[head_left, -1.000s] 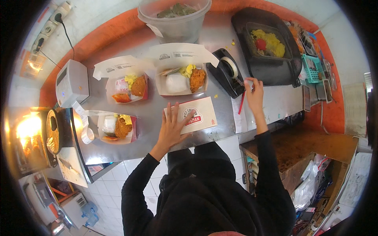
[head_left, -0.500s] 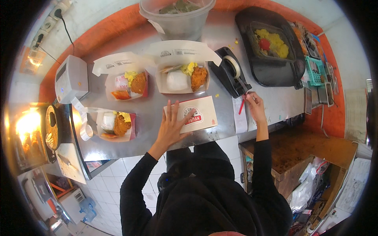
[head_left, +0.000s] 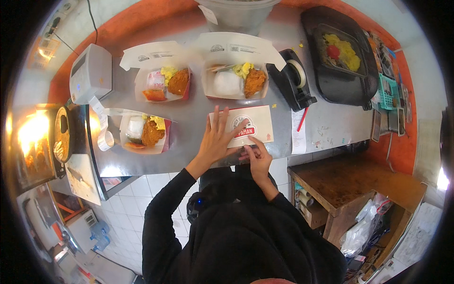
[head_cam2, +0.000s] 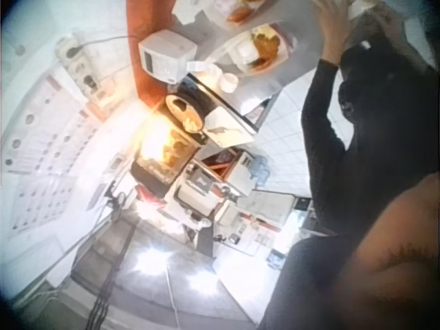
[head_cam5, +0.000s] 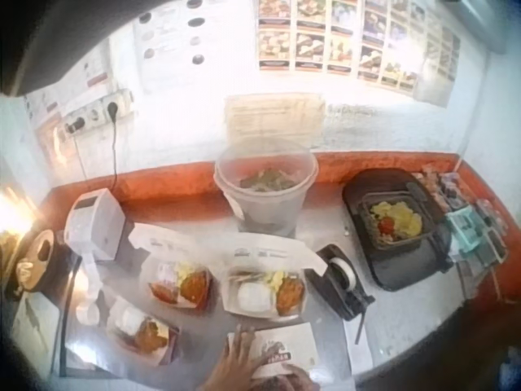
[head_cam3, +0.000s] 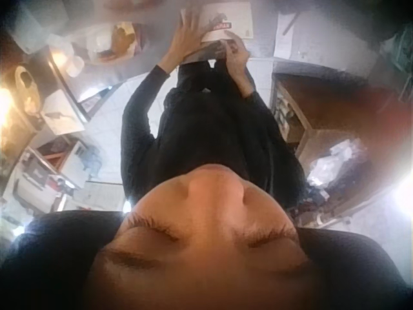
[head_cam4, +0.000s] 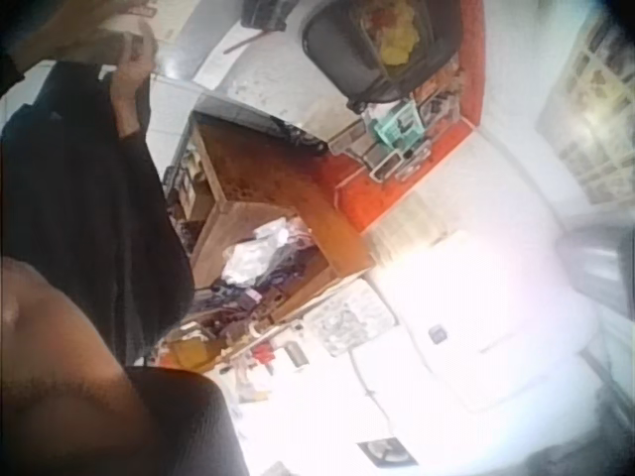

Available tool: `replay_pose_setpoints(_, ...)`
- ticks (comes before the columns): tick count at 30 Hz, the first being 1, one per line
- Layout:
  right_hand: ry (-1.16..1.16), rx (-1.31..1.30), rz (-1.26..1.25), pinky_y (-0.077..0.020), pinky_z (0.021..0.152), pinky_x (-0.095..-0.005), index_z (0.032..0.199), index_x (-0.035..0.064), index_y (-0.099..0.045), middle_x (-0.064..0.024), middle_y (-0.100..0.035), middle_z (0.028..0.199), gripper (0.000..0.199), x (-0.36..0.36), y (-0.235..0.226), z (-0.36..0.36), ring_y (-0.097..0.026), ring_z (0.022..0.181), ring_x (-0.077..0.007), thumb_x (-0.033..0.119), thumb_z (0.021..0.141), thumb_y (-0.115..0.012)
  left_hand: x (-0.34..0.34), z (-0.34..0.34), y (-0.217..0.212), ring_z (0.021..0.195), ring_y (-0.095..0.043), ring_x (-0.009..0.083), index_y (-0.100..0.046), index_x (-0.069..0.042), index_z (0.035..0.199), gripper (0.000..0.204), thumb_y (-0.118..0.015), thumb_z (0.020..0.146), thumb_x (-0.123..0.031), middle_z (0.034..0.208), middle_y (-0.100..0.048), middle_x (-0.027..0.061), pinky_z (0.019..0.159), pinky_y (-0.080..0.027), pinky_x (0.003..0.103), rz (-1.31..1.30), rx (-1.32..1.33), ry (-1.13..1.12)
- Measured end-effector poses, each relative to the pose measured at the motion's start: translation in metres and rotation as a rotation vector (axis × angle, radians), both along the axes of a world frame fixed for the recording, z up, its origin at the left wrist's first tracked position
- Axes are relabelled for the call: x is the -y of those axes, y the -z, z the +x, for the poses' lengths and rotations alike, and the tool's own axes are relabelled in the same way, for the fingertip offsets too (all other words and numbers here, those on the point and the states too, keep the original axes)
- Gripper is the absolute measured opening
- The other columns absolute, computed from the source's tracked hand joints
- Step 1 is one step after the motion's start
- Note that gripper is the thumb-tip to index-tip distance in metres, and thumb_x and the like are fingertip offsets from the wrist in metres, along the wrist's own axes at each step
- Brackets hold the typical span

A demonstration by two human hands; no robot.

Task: The person assembles food orders by placing rice balls and fried chicken into takeaway boxes, then adds pickles and sauces. The person closes the boxes and places them on the counter.

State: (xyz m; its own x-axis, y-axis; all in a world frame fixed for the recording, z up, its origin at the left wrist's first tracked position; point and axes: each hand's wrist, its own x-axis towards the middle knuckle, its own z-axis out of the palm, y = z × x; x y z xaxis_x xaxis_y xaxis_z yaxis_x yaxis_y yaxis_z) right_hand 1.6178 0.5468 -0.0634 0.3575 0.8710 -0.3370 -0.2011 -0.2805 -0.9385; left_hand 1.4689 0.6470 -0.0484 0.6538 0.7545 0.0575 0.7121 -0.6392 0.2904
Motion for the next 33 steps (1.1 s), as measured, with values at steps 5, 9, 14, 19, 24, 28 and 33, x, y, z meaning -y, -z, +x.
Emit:
replay_pose_setpoints(5,-0.144,0.967,0.505,-0.0458,0.047,-0.027,0.095,0.004,-0.068,-0.007,-0.066,0.07,0.015,0.0,0.038,0.023,-0.062,0.055,-0.0148,0.007,0.08,-0.071,0.001,-0.001,-0.001,0.139,-0.01,0.0507,-0.029,-0.042,0.145,0.092,-0.073,0.065,-0.052,0.151,-0.016,0.0251,0.105,-0.023,0.065,-0.023,-0.001,0.001)
replay_pose_setpoints(9,-0.38,1.187,0.604,-0.0454,0.049,-0.0282,0.11,0.0063,-0.067,-0.0046,-0.064,0.068,0.03,-0.009,0.033,0.039,-0.061,0.056,-0.0172,0.011,0.08,-0.068,0.0,0.0,-0.007,0.139,-0.009,0.0489,-0.028,-0.039,0.146,0.09,-0.073,0.068,-0.052,0.151,-0.015,0.0248,0.107,-0.022,0.063,-0.015,-0.031,0.007)
replay_pose_setpoints(14,-0.366,0.892,0.221,-0.0483,0.054,-0.0317,0.12,0.007,-0.061,-0.0085,-0.061,0.065,0.035,-0.035,-0.033,0.041,-0.06,0.055,-0.0215,0.018,0.087,-0.063,-0.018,-0.003,-0.02,0.127,-0.032,0.0488,-0.029,-0.013,0.145,0.076,-0.064,0.082,-0.039,0.144,-0.027,0.0283,0.102,-0.033,0.054,-0.074,0.237,-0.292)
replay_pose_setpoints(19,-0.252,1.016,0.022,-0.0485,0.07,-0.0495,0.102,-0.0018,-0.062,-0.0262,-0.063,0.078,0.028,-0.132,-0.03,0.078,-0.063,0.073,-0.041,0.022,0.091,-0.054,-0.089,-0.007,-0.018,0.097,-0.057,0.0449,-0.043,0.001,0.118,0.039,-0.057,0.088,-0.019,0.118,-0.05,0.0296,0.078,-0.049,0.048,-0.137,0.401,-0.642)
replay_pose_setpoints(24,-0.408,1.045,0.065,-0.0457,0.073,-0.0512,0.082,-0.008,-0.062,-0.029,-0.061,0.079,0.028,-0.163,0.004,0.095,-0.06,0.079,-0.045,0.017,0.089,-0.051,-0.13,0.009,-0.013,0.088,-0.06,0.0434,-0.043,0.002,0.099,0.018,-0.053,0.086,-0.006,0.089,-0.061,0.0258,0.071,-0.048,0.049,-0.222,0.324,-0.739)
replay_pose_setpoints(28,-0.357,1.052,0.153,-0.046,0.071,-0.0496,0.081,-0.0074,-0.06,-0.0284,-0.061,0.08,0.024,-0.173,-0.005,0.089,-0.06,0.078,-0.0445,0.014,0.087,-0.052,-0.141,-0.004,-0.004,0.081,-0.061,0.0437,-0.044,0.0,0.098,0.018,-0.053,0.082,-0.001,0.085,-0.06,0.0247,0.07,-0.046,0.052,-0.022,0.535,-0.558)
replay_pose_setpoints(33,-0.227,1.017,0.246,-0.0418,0.059,-0.0423,0.076,-0.0069,-0.054,-0.0255,-0.056,0.07,0.02,-0.139,-0.06,0.094,-0.056,0.065,-0.0407,0.01,0.086,-0.053,-0.101,-0.003,-0.058,0.077,-0.059,0.0434,-0.042,0.001,0.102,0.021,-0.053,0.083,0.001,0.08,-0.057,0.024,0.064,-0.044,0.048,-0.12,0.689,-0.435)
